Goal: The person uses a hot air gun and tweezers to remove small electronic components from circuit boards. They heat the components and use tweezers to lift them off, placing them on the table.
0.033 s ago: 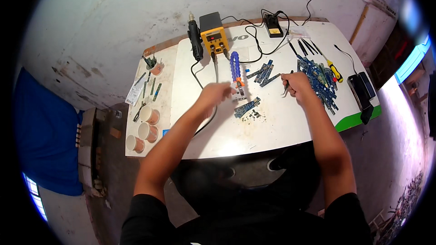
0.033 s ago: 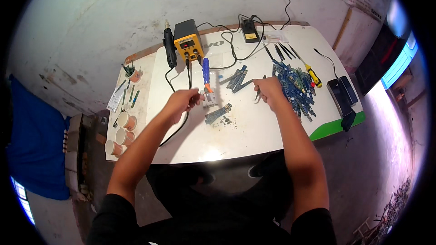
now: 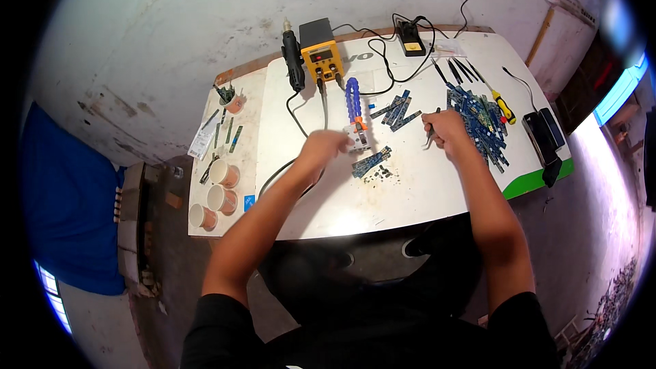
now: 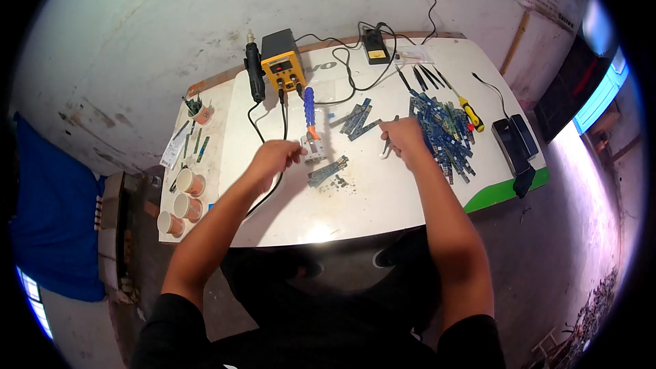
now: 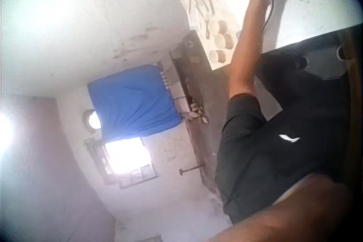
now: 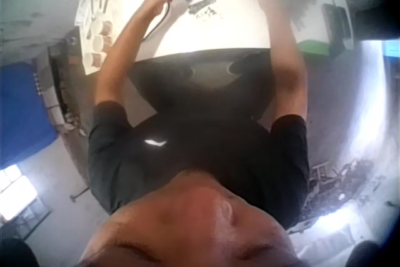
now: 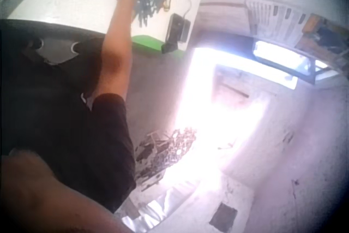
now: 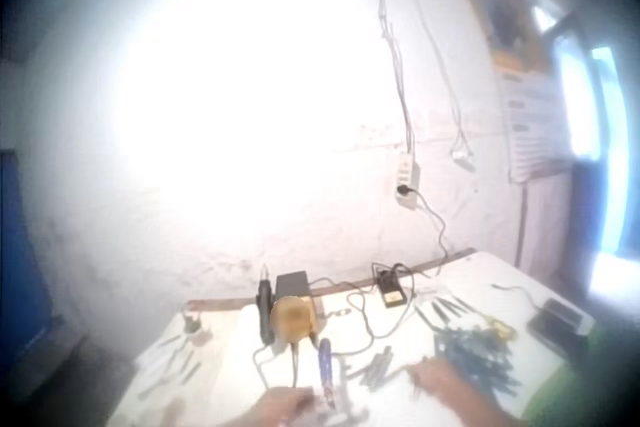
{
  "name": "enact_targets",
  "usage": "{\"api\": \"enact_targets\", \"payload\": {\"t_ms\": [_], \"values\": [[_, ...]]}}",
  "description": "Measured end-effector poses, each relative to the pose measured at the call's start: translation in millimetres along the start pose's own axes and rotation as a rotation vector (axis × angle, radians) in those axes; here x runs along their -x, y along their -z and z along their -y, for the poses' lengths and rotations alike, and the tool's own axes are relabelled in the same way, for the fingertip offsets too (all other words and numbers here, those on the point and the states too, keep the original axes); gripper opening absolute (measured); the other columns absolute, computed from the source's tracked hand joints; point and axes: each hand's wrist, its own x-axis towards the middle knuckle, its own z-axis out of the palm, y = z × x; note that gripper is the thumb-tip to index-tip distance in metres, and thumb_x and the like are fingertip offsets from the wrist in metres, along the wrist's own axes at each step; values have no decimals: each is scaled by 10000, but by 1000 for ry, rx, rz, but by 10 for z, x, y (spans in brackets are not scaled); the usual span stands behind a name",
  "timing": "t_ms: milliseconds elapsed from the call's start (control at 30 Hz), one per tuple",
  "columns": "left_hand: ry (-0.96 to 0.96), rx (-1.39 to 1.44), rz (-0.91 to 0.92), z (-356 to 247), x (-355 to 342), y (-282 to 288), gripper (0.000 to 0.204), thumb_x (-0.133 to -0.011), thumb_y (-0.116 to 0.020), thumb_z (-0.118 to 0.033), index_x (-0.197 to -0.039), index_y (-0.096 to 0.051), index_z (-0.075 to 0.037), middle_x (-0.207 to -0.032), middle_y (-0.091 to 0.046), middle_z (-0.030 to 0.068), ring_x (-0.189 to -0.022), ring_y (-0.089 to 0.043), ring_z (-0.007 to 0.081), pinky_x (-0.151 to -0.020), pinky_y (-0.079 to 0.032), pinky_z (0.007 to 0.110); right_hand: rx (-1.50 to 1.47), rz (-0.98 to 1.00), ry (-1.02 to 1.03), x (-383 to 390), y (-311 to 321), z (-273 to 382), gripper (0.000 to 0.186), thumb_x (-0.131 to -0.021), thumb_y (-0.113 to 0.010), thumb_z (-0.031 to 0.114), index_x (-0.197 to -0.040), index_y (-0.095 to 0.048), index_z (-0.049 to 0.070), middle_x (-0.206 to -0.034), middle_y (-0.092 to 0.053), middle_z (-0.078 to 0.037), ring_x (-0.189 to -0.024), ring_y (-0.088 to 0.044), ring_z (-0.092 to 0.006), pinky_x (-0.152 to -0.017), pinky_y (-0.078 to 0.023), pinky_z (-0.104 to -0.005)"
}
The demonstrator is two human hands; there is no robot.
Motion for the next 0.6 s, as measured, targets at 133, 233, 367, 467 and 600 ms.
{"api": "enact_targets", "payload": {"t_ms": [133, 233, 367, 467, 600], "values": [[-288, -597, -103, 98, 424, -276, 260, -863, -754, -259, -947, -782, -14, -821, -708, 127, -803, -680, 252, -726, -522, 368, 74, 154, 35, 332, -205, -50, 214, -851, -719, 163, -713, -637, 22, -531, -491, -17, -357, -331, -100, -364, -201, -304], [-337, -783, -93, 92, 557, -407, 282, -820, -798, -253, -949, -775, -3, -925, -710, 173, -874, -687, 338, -795, -538, 421, 63, 257, -1, 566, -358, -39, 129, -861, -717, 124, -779, -659, 44, -620, -591, -25, -403, -378, -77, -386, -225, -273], [-382, -811, -137, 152, 604, -464, 283, -794, -812, -238, -954, -770, -8, -966, -692, 165, -913, -673, 351, -826, -539, 427, 74, 281, -37, 641, -428, -42, 64, -881, -710, 111, -873, -688, 52, -669, -635, -25, -414, -391, -60, -385, -222, -251], [-389, -775, -188, 216, 637, -494, 288, -797, -808, -233, -972, -764, -9, -965, -683, 157, -931, -667, 346, -831, -538, 424, 90, 294, -59, 667, -405, -53, 61, -885, -705, 109, -898, -693, 50, -665, -633, -22, -423, -415, -61, -386, -236, -248], [-397, -730, -233, 311, 670, -456, 296, -806, -801, -227, -1002, -760, -8, -968, -675, 146, -923, -666, 325, -825, -540, 415, 89, 305, -53, 655, -435, -80, 101, -878, -703, 86, -967, -697, 37, -664, -636, -25, -450, -487, -70, -392, -278, -242]]}}
